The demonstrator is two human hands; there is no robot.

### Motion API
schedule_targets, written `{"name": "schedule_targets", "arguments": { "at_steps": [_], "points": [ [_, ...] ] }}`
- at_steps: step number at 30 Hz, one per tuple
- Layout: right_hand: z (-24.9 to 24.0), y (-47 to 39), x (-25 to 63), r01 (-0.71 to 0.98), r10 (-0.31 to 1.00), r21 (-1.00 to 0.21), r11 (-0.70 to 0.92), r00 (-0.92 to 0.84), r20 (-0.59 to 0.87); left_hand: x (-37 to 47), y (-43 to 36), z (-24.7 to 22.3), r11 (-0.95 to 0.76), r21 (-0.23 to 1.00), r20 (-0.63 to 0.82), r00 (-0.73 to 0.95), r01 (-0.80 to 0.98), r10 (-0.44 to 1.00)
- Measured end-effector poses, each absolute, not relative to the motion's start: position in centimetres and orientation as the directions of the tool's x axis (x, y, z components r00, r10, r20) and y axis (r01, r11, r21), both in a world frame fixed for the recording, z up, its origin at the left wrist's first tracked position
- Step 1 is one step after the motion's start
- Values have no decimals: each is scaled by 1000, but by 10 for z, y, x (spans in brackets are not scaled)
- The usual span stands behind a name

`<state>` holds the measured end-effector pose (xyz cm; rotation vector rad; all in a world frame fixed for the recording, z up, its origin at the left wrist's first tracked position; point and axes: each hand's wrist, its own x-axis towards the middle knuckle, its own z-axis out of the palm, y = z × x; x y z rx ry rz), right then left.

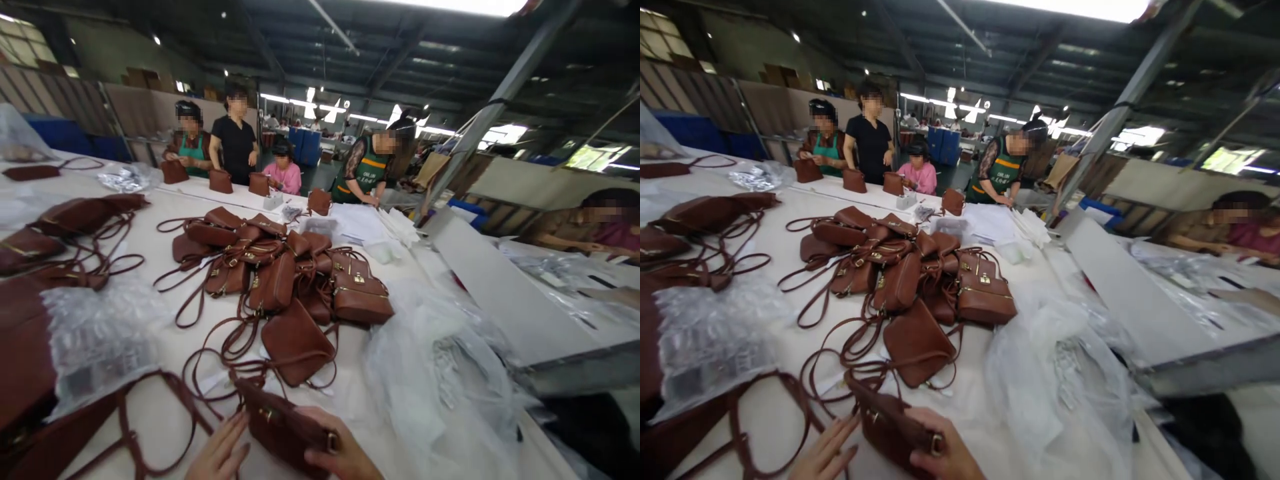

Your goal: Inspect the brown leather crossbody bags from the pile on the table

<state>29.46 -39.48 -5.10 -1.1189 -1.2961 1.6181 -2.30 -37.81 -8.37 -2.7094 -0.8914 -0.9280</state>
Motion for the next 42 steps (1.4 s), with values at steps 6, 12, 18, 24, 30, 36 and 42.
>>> {"name": "schedule_targets", "arguments": {
  "at_steps": [6, 12, 18, 24, 30, 36, 42],
  "points": [
    [-138, -467, 308, 105, 965, -988, -110, -226, -132, -17, -392, -104, -367, 572, 388, 152, 733, 909],
    [-109, -476, 341, 382, 924, -908, -170, -258, -282, -7, -371, -90, -312, 803, 88, 416, 508, 905],
    [-11, -434, 314, 539, 930, -842, 32, -325, -173, 0, -378, -93, -103, 913, -49, 357, 395, 933],
    [7, -387, 193, 800, 848, -427, 421, -514, -127, 20, -388, -92, 85, 972, -144, 269, 218, 952],
    [-26, -386, 163, 828, 838, -257, 499, -537, -101, 25, -387, -84, 16, 970, -79, 253, 241, 964],
    [-35, -391, 168, 934, 956, -235, 269, -289, -56, 33, -382, -76, -62, 956, -19, 270, 286, 963],
    [-32, -400, 223, 912, 971, -392, 125, -32, 237, 29, -383, -87, -194, 902, 96, 258, 387, 961]
  ]
}}
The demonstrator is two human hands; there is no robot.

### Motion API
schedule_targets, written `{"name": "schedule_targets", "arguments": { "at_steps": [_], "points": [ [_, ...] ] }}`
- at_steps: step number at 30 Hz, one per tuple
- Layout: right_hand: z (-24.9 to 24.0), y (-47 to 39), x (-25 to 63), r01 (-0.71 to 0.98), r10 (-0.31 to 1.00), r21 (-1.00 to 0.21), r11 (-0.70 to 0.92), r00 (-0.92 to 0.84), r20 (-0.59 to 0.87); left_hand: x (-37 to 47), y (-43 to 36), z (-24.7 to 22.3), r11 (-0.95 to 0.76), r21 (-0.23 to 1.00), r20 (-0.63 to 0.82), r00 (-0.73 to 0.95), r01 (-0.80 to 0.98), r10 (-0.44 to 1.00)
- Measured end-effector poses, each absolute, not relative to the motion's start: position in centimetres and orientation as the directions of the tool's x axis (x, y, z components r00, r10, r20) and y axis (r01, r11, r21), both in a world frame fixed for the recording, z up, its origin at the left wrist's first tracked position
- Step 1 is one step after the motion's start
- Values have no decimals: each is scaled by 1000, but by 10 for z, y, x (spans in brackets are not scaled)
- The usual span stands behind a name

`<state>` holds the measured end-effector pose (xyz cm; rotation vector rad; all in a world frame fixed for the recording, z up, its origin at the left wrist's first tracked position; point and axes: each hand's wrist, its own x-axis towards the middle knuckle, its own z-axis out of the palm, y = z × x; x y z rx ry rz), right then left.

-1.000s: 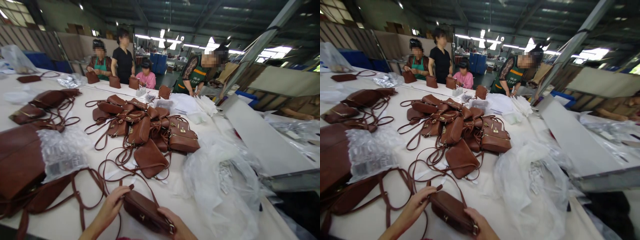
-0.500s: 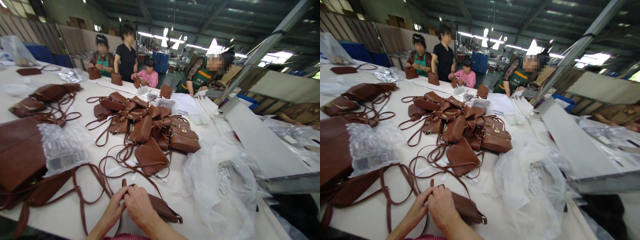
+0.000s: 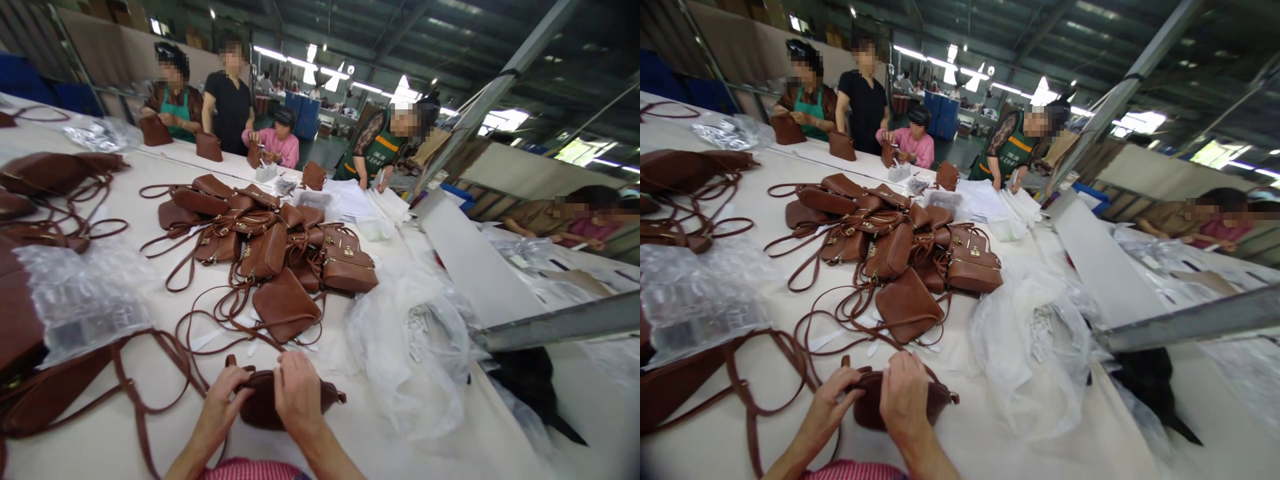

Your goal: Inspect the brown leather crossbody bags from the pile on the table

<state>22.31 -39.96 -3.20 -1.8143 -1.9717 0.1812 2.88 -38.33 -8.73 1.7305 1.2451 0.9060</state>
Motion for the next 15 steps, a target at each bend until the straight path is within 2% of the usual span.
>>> {"name": "schedule_targets", "arguments": {
  "at_steps": [3, 5, 6, 9, 10, 12, 15],
  "points": [
    [-41, -418, 290, 838, 938, -518, -170, 298, 175, 19, -383, -96, -252, 857, 164, 227, 449, 960],
    [-46, -433, 329, 794, 919, -529, -299, 389, 63, 15, -383, -100, -323, 820, 210, 276, 473, 938],
    [-46, -440, 342, 791, 925, -535, -297, 376, 43, 15, -384, -102, -367, 792, 231, 318, 488, 920],
    [-37, -448, 351, 812, 979, -578, -73, 170, 114, 17, -385, -100, -472, 632, 269, 397, 615, 878],
    [-32, -447, 346, 808, 988, -588, 24, 70, 136, 19, -386, -97, -484, 546, 282, 394, 684, 875],
    [-23, -442, 332, 789, 990, -599, 139, -107, 88, 26, -389, -87, -516, 349, 340, 407, 782, 848],
    [-21, -436, 314, 780, 965, -585, 223, -261, 20, 43, -397, -67, -663, 146, 478, 535, 734, 697]
  ]
}}
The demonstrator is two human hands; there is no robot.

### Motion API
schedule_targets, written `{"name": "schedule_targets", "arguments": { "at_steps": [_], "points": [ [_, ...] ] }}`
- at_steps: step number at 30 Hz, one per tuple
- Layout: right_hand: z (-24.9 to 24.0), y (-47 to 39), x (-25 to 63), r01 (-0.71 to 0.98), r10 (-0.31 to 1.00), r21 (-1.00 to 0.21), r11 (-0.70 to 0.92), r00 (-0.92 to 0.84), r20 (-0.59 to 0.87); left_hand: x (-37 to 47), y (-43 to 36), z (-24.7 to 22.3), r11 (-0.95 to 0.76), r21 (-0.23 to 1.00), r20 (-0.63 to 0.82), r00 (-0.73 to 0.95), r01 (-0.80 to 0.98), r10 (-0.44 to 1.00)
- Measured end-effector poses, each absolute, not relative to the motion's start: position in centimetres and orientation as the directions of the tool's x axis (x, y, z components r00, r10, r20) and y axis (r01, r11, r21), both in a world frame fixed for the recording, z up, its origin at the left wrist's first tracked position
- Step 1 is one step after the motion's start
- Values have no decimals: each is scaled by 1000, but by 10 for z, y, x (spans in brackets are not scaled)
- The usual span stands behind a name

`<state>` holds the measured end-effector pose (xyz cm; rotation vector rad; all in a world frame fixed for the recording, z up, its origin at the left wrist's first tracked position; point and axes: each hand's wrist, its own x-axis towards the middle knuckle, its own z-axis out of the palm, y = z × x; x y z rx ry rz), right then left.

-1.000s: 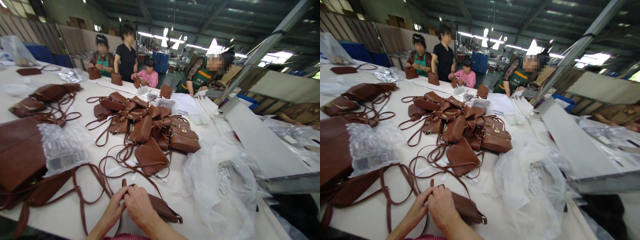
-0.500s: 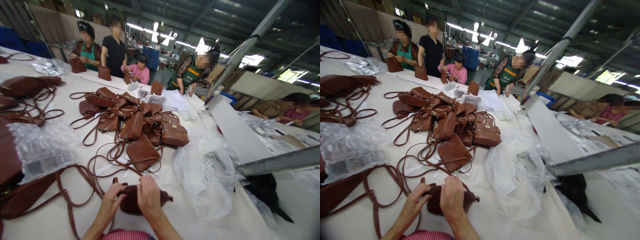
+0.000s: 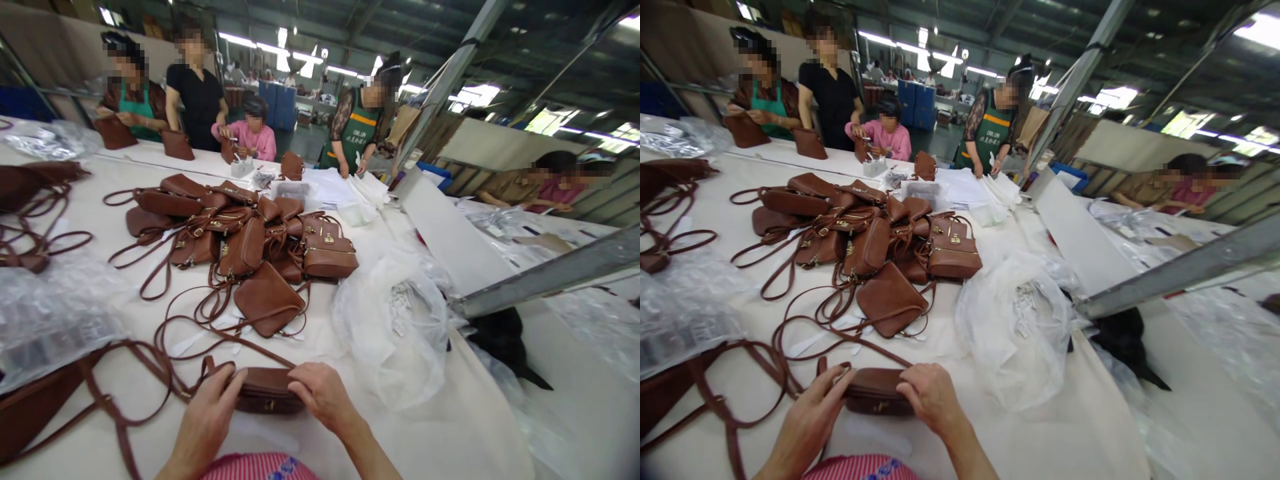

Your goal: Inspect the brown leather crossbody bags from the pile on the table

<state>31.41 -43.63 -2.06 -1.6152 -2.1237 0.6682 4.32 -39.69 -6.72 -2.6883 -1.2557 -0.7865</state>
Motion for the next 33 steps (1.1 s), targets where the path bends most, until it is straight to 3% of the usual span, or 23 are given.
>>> {"name": "schedule_targets", "arguments": {
  "at_steps": [2, 4, 8, 12, 15, 18, 22, 24, 27, 29, 33],
  "points": [
    [-24, -435, 309, 760, 946, -582, 290, -319, 56, 56, -400, -54, -734, 97, 554, 576, 672, 601],
    [-27, -434, 307, 697, 943, -658, 283, -326, 61, 67, -400, -44, -744, 84, 588, 569, 663, 574],
    [-20, -426, 309, 547, 966, -837, 24, -227, -121, 78, -398, -32, -796, 43, 571, 639, 604, 516],
    [-9, -413, 311, 448, 901, -867, -218, -249, -356, 82, -401, -29, -832, 27, 549, 688, 554, 475],
    [-9, -408, 312, 435, 874, -860, -265, -269, -405, 84, -402, -28, -828, 20, 511, 707, 560, 490],
    [-17, -407, 309, 464, 899, -851, -244, -221, -378, 86, -402, -24, -835, 44, 471, 726, 548, 501],
    [-35, -406, 307, 582, 971, -794, -174, -33, -237, 86, -405, -25, -885, 105, 487, 752, 454, 444],
    [-45, -404, 309, 645, 985, -748, -159, 49, -167, 86, -409, -28, -910, 203, 439, 797, 362, 415],
    [-57, -402, 310, 713, 988, -685, -153, 119, -97, 81, -414, -29, -848, 447, 219, 885, 285, 412],
    [-61, -402, 308, 743, 987, -652, -151, 148, -60, 77, -414, -26, -789, 546, 127, 902, 283, 412],
    [-50, -406, 308, 790, 996, -609, -73, 94, 2, 72, -405, -20, -793, 521, 182, 867, 316, 465]
  ]
}}
